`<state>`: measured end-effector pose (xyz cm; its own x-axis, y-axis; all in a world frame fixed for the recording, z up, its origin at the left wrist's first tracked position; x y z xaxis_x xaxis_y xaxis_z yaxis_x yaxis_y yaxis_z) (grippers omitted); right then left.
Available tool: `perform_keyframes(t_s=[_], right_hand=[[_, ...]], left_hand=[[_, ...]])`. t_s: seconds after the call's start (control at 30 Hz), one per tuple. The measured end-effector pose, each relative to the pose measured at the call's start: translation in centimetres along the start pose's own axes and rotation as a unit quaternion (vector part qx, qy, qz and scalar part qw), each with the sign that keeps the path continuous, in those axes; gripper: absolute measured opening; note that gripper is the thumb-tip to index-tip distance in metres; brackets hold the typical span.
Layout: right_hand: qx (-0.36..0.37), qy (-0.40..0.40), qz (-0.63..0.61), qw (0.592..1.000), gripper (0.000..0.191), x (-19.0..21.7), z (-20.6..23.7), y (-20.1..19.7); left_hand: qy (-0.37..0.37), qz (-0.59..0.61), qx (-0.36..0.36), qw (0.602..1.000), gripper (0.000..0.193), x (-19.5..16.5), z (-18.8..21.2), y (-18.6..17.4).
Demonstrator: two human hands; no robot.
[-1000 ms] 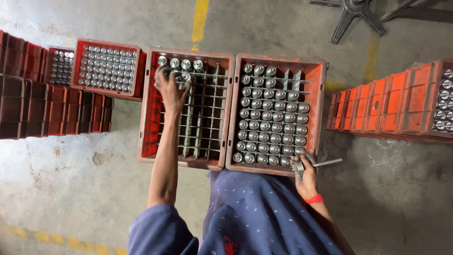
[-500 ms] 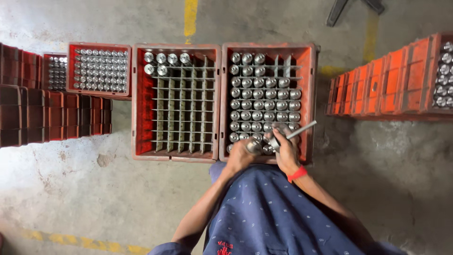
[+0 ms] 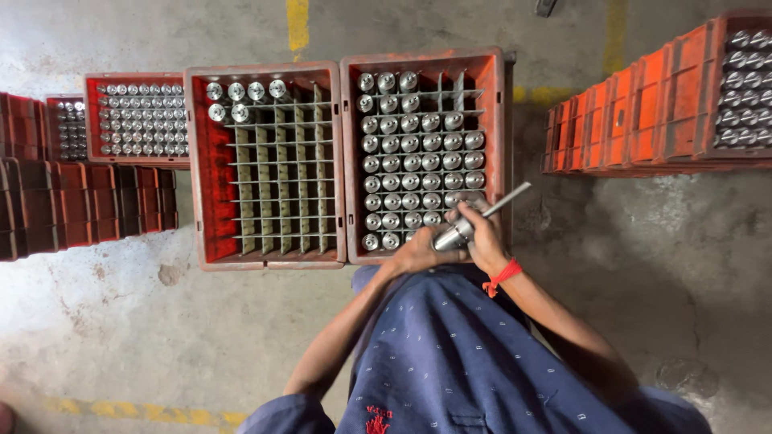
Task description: The person transfers small metal caps from one red crate to another using both hands. They repeatedly pick up caps and place them into the receiving crate, occasionally moving the crates to access more items.
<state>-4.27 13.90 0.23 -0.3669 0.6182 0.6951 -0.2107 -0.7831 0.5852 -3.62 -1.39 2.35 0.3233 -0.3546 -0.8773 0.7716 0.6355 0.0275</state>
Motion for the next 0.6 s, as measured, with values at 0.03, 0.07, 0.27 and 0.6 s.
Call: perform_keyframes(t_s=[0.03,0.07,0.27,0.6], right_hand=[[-0.039,-0.009,-0.051,0.998,0.015,0.1,-0.6,-1.3],[-0.053,-0.036,-0.071,0.995,0.014,1.0,-1.3,-2.7],[-0.115,-0.105,-0.101,0.983,0.014,4.7,-0.9,-9.1],[-0.139,-0.053,-0.063,0.987,0.017,0.0,1.3,-8.8]], left_hand=[[0.019,-0.061,-0.039,0.997,0.062,-0.4,-0.8,-1.0],[0.041,-0.123,-0.078,0.988,0.066,-1.0,-2.0,-2.3],[0.116,-0.299,-0.25,0.914,0.065,-4.7,-10.7,-9.3],[0.268,-0.231,-0.37,0.859,0.04,-6.6,-8.5,-13.2]])
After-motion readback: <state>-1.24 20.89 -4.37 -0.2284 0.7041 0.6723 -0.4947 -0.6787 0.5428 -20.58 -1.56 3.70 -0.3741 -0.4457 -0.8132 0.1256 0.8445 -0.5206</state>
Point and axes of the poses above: each hand's wrist, its own z-axis away from the middle knuckle, its own y-axis out of the palm, x = y × z, the point moved 5 cm from there along -z, towards the middle knuckle, and after that the axes turned 7 degrees about x, right-handed, at the moved point
